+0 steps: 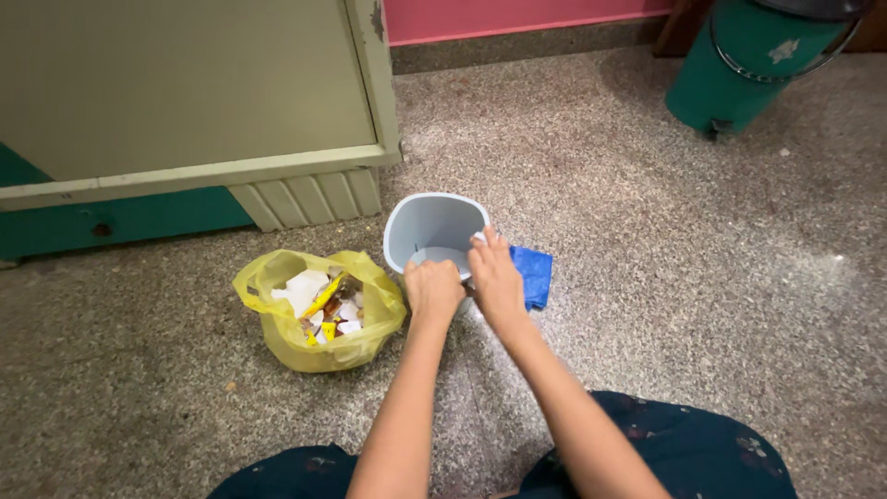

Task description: The person removes a full yellow trash bag from a small gray bin, sets it aside, and then wipes the inside of the bin with a white cloth. The person continues wiping the bin's interior and exterior surfaces, then places the bin on its side and rubs the outside with both hands.

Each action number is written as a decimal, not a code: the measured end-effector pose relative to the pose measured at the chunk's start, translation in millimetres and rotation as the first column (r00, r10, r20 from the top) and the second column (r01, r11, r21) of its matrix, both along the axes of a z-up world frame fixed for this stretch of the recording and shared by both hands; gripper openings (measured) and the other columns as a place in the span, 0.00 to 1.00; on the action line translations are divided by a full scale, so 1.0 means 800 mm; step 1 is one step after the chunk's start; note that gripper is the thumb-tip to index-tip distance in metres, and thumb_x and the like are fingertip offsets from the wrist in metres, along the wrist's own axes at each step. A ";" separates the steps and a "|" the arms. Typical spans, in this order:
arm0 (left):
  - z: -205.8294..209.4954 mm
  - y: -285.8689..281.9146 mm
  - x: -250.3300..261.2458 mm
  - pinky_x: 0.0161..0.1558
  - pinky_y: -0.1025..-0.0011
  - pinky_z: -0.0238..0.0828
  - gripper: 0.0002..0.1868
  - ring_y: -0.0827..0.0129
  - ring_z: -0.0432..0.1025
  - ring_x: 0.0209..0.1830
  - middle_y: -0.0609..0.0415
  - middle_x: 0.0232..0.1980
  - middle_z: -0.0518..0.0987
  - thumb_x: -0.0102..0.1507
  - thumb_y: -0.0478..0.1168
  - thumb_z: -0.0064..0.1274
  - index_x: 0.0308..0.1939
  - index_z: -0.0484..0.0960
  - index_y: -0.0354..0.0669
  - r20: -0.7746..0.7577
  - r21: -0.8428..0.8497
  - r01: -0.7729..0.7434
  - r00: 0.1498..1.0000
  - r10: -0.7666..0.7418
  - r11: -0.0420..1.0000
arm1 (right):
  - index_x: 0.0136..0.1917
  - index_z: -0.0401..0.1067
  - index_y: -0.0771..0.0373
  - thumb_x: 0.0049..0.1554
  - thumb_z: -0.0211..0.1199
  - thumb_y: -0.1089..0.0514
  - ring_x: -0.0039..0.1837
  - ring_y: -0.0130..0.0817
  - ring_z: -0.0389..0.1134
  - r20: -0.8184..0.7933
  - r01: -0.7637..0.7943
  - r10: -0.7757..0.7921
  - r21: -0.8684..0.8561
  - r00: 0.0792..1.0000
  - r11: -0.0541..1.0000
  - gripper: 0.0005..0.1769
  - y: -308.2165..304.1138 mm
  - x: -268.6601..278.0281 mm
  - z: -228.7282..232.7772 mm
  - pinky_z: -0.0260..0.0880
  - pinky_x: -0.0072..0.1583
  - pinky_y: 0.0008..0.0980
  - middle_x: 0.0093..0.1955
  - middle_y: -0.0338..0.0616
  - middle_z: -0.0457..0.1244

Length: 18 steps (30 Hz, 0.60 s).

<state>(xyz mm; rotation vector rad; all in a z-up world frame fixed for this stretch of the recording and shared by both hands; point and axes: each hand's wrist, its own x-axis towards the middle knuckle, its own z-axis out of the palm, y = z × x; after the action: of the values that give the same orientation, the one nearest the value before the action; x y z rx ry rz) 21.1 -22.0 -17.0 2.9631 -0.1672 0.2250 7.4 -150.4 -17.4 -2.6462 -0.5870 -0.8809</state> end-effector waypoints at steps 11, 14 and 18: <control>0.036 0.025 -0.037 0.54 0.54 0.65 0.23 0.56 0.76 0.49 0.48 0.46 0.84 0.46 0.55 0.71 0.43 0.89 0.55 -0.276 -0.141 0.196 0.934 -0.229 0.970 | 0.50 0.67 0.66 0.51 0.58 0.64 0.70 0.54 0.61 0.031 -0.205 0.208 -0.094 0.978 0.974 0.12 -0.013 -0.055 0.004 0.57 0.76 0.52 0.55 0.55 0.64; 0.065 0.062 -0.024 0.58 0.58 0.74 0.24 0.61 0.79 0.50 0.53 0.49 0.85 0.48 0.51 0.71 0.47 0.86 0.53 -0.282 -0.679 0.179 0.832 -0.478 0.712 | 0.52 0.67 0.66 0.52 0.58 0.64 0.69 0.52 0.61 0.030 -0.246 0.252 -0.134 0.967 0.960 0.13 -0.028 -0.068 0.001 0.56 0.77 0.52 0.53 0.53 0.63; 0.093 0.092 -0.020 0.60 0.53 0.64 0.32 0.47 0.72 0.59 0.43 0.55 0.83 0.41 0.43 0.74 0.49 0.85 0.42 0.321 -0.510 0.275 0.940 -0.116 0.815 | 0.52 0.67 0.67 0.53 0.57 0.64 0.71 0.52 0.61 0.020 -0.325 0.331 -0.145 0.943 0.935 0.12 -0.051 -0.085 0.010 0.53 0.77 0.53 0.55 0.54 0.64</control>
<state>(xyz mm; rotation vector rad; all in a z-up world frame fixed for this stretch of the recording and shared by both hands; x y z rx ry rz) 5.1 51.5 57.6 2.3056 -0.3751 0.5572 -60.4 -191.3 -9.5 -2.5424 -1.1016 -0.8232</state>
